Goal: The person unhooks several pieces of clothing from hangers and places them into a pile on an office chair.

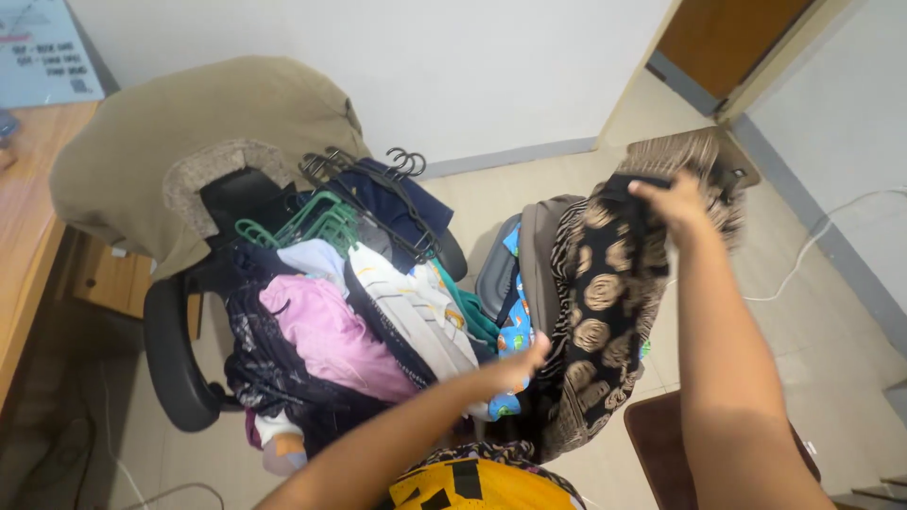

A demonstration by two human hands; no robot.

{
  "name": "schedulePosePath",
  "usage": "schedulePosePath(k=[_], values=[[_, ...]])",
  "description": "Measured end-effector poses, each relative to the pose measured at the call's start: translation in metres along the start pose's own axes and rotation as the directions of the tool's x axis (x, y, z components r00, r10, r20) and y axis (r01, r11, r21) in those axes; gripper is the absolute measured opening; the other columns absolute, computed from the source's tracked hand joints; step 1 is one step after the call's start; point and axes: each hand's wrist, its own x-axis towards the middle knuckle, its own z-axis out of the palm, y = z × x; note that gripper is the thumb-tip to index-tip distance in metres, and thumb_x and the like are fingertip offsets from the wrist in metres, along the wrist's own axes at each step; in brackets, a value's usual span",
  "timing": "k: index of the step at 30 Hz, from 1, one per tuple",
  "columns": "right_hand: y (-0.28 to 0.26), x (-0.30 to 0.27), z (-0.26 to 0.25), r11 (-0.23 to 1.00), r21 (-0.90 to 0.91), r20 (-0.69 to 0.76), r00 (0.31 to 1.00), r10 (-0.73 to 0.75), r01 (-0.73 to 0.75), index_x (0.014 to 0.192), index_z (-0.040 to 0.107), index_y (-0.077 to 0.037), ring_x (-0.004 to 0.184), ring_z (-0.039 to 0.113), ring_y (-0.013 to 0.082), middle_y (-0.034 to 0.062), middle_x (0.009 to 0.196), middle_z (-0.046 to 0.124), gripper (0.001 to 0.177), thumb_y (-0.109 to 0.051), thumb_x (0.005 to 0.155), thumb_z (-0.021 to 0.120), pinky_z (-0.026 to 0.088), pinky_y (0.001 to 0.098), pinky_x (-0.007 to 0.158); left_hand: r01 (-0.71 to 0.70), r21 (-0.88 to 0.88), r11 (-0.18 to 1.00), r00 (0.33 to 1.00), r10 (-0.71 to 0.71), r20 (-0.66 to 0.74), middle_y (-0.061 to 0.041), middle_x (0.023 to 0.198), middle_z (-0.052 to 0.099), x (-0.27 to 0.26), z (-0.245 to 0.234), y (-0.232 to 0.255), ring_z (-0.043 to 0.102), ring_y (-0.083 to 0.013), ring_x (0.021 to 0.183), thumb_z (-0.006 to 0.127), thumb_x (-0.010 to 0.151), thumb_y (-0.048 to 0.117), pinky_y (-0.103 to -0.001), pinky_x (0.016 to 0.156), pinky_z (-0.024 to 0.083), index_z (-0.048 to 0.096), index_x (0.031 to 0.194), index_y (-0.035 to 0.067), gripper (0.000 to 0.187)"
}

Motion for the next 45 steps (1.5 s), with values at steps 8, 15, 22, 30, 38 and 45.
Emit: schedulePosePath(k=[8,15,22,30,38,45], values=[[0.085,-0.013,0.133,0.99,-0.122,0.043,0.996,0.076,-0.07,0.142,0.055,-0.001,0.125,0.061,0.0335,0.0224,0.137,0.063,0.074,-0.026,0.079,0.084,0.048,0.0431,0.106,-0.169,0.194,0.966,0.668,0.257,-0.698,-0.018,0.123,0.068,-0.056,-0.187,-0.048,0.063,-0.0287,0.112,0.045,0.109,0.041,-0.039,0.102,0.047,0.064,0.13,0.0,0.05],[0.046,-0.077,0.244,0.963,-0.251,-0.045,0.993,-0.111,0.096,0.121,0.07,-0.015,0.122,0.053,0.0446,0.0246,0.133,0.052,0.044,-0.028,0.081,0.083,0.043,0.0486,0.108,-0.033,0.306,0.951,0.259,0.304,-0.917,-0.017,0.11,0.075,-0.138,-0.231,-0.071,0.073,-0.0249,0.099,0.066,0.096,0.022,-0.036,0.092,0.057,0.071,0.117,0.0,0.031],[0.008,-0.174,0.322,0.86,-0.222,0.094,0.888,-0.45,0.459,0.11,0.072,-0.017,0.119,0.049,0.0397,0.0188,0.121,0.053,0.028,-0.015,0.083,0.076,0.041,0.0537,0.095,0.172,0.396,0.902,0.171,0.368,-0.914,-0.013,0.112,0.061,-0.187,-0.191,-0.04,0.065,-0.0266,0.099,0.069,0.086,0.013,-0.039,0.091,0.055,0.073,0.118,0.005,0.034],[-0.013,-0.232,0.393,0.728,0.327,0.412,0.602,-0.684,0.603,0.1,0.071,-0.005,0.077,0.069,0.0213,0.0098,0.087,0.068,0.016,-0.001,0.084,0.067,0.054,0.0328,0.069,0.536,-0.105,0.838,-0.047,-0.094,-0.994,-0.027,0.154,0.019,-0.22,-0.198,-0.028,0.032,-0.0532,0.137,0.09,0.071,0.038,-0.054,0.099,0.04,0.022,0.155,0.007,0.112],[-0.042,-0.281,0.45,0.719,0.381,0.641,0.395,-0.658,0.582,0.11,0.071,-0.005,0.091,0.067,0.0269,0.0171,0.112,0.064,0.026,-0.004,0.084,0.068,0.056,0.0353,0.082,0.436,0.157,0.886,0.112,0.119,-0.987,-0.021,0.137,0.051,-0.241,-0.202,-0.073,0.06,-0.0444,0.114,0.08,0.081,0.036,-0.048,0.096,0.05,0.055,0.128,0.001,0.064],[-0.021,-0.298,0.479,0.49,0.255,0.732,0.165,-0.661,0.833,0.135,0.063,-0.005,0.128,0.047,0.045,0.0226,0.147,0.045,0.058,-0.013,0.078,0.075,0.04,0.0482,0.107,-0.02,0.107,0.994,0.223,0.108,-0.969,-0.013,0.122,0.066,-0.262,-0.246,-0.129,0.07,-0.0322,0.106,0.073,0.079,0.037,-0.041,0.09,0.056,0.075,0.108,0.006,0.042]])
